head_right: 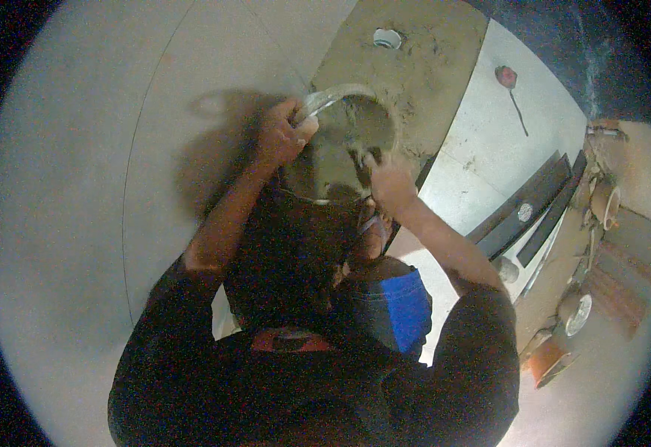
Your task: The person applies mortar to a floor and the back of a tile using a trowel.
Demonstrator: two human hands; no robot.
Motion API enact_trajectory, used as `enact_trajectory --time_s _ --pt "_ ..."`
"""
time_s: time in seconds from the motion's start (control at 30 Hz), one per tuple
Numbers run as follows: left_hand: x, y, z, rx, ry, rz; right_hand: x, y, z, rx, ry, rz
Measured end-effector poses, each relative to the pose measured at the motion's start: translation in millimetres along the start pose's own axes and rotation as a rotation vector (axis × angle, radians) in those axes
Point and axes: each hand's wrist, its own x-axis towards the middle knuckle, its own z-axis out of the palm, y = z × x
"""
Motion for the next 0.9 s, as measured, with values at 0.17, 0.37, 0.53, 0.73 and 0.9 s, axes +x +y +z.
enact_trajectory --time_s 0.17,0.37,0.53,0.73,0.9 --pt "-1 -6 5 -0.046 0.010 -0.013 -13 15 1 -0.020 -0.147 -0.029" --pt "1 -1 1 -0.107 0.030 -0.067 -21 -5 7 -0.164 -0.047 -0.067" --pt "-1 -5 0 -0.021 0.050 -0.001 9 -8 -38 0.020 -0.080 0.182" --pt "1 -12 -7 0.004 0.023 0.031 3 -13 -34 -0.046 -0.408 0.006" --pt "-2 4 -1 -0.056 -0.007 -0.009 -8 -25 -6 -0.038 0.134 0.045"
